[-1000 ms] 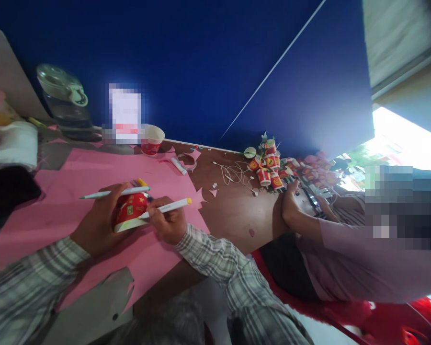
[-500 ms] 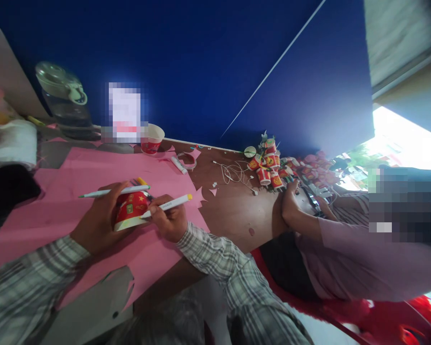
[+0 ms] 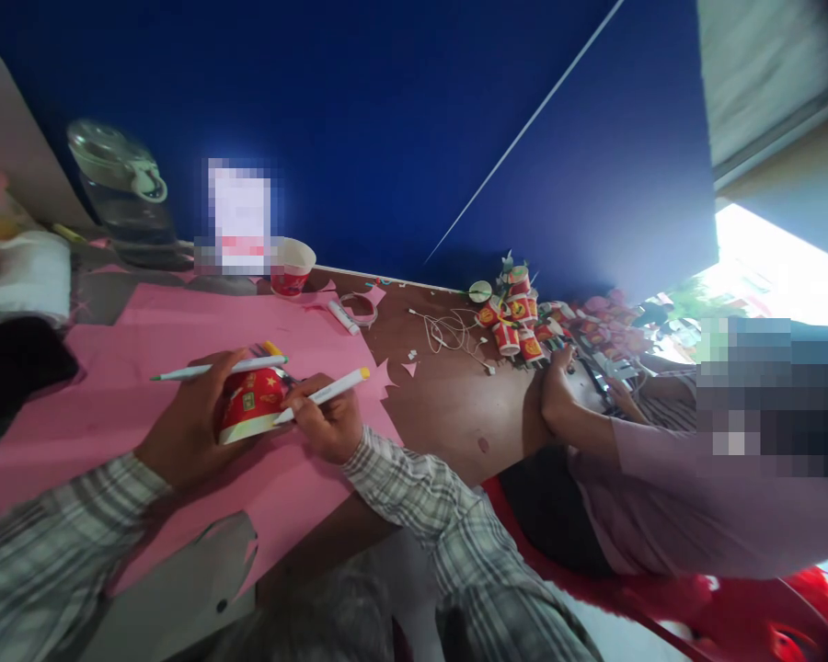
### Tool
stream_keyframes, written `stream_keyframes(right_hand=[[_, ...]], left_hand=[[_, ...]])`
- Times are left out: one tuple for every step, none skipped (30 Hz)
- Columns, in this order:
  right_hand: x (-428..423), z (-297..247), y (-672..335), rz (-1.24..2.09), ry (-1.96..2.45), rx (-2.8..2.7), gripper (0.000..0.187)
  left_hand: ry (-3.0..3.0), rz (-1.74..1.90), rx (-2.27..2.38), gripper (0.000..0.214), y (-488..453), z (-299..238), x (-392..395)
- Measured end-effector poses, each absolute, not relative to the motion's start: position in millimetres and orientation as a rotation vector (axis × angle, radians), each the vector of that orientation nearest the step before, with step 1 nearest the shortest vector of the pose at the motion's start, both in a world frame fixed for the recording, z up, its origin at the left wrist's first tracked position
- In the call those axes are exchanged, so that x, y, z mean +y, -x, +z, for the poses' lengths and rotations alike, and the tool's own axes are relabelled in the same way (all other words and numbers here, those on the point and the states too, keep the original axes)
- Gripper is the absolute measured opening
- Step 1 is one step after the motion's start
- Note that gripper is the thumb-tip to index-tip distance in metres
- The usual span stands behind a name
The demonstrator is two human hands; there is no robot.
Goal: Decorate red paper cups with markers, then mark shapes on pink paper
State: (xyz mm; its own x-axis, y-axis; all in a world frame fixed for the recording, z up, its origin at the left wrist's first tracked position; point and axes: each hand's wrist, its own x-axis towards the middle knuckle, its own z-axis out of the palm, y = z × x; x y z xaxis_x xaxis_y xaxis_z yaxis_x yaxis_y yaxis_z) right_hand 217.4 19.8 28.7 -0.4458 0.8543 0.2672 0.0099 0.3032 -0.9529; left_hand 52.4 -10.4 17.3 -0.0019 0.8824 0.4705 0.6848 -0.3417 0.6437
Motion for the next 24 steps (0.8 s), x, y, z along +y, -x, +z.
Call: stream_keyframes(right_hand=[[20, 28, -217, 1.269, 0.795, -1.694, 0.019], [20, 28, -216, 1.290, 0.803, -1.664, 0.019], [20, 27, -216, 1.308, 0.810, -1.635, 0.019], [20, 26, -215, 1.320, 0.815, -1.619, 0.019], [20, 25, -214, 1.322, 0.817, -1.614, 0.019], [20, 24, -214, 1.316, 0.814, -1.618, 0.019], [20, 22, -214, 1.305, 0.808, -1.626, 0.019], [21, 21, -214, 1.289, 0.802, -1.641, 0.019], [21, 20, -214, 1.271, 0.798, -1.657, 0.018], [21, 18, -214, 1.256, 0.798, -1.672, 0.018], [21, 17, -214, 1.245, 0.804, -1.681, 0.018], [21, 16, -214, 1.237, 0.812, -1.686, 0.018], [21, 15, -214, 1.229, 0.820, -1.687, 0.018], [22, 15, -214, 1.221, 0.828, -1.684, 0.018], [22, 15, -214, 1.215, 0.836, -1.679, 0.018], [22, 15, -214, 1.213, 0.847, -1.676, 0.018], [22, 16, -214, 1.214, 0.858, -1.672, 0.019], [22, 16, -214, 1.216, 0.867, -1.672, 0.019], [22, 17, -214, 1.219, 0.873, -1.673, 0.019], [22, 18, -214, 1.218, 0.878, -1.677, 0.019], [22, 19, -215, 1.216, 0.879, -1.684, 0.019], [22, 20, -215, 1.215, 0.879, -1.690, 0.018], [22, 20, -216, 1.215, 0.879, -1.694, 0.018], [22, 21, -216, 1.218, 0.879, -1.697, 0.018]], left_hand=[[-2.058, 1.271, 1.652, 0.075, -52, 17, -11], [-2.067, 1.271, 1.656, 0.076, -52, 16, -11], [-2.069, 1.261, 1.659, 0.077, -51, 15, -11], [-2.067, 1.241, 1.658, 0.076, -51, 14, -11], [-2.062, 1.229, 1.656, 0.076, -50, 14, -11], [-2.057, 1.226, 1.656, 0.076, -50, 13, -11], [-2.058, 1.227, 1.654, 0.077, -50, 12, -11], [-2.063, 1.238, 1.651, 0.078, -49, 12, -11], [-2.069, 1.251, 1.649, 0.079, -49, 11, -10], [-2.074, 1.255, 1.644, 0.079, -49, 10, -10], [-2.074, 1.252, 1.640, 0.079, -49, 10, -10], [-2.075, 1.243, 1.636, 0.078, -48, 10, -10], [-2.076, 1.241, 1.635, 0.078, -48, 10, -10], [-2.078, 1.244, 1.636, 0.078, -48, 10, -10], [-2.083, 1.253, 1.637, 0.079, -49, 10, -10], [-2.087, 1.261, 1.635, 0.079, -49, 11, -10], [-2.086, 1.263, 1.634, 0.079, -49, 11, -11], [-2.081, 1.256, 1.634, 0.078, -49, 12, -11], [-2.075, 1.246, 1.638, 0.078, -49, 13, -11], [-2.069, 1.235, 1.644, 0.078, -49, 14, -12], [-2.062, 1.230, 1.652, 0.078, -49, 14, -12], [-2.056, 1.229, 1.660, 0.079, -50, 14, -11], [-2.051, 1.225, 1.661, 0.078, -50, 14, -11], [-2.047, 1.221, 1.657, 0.077, -50, 14, -11]])
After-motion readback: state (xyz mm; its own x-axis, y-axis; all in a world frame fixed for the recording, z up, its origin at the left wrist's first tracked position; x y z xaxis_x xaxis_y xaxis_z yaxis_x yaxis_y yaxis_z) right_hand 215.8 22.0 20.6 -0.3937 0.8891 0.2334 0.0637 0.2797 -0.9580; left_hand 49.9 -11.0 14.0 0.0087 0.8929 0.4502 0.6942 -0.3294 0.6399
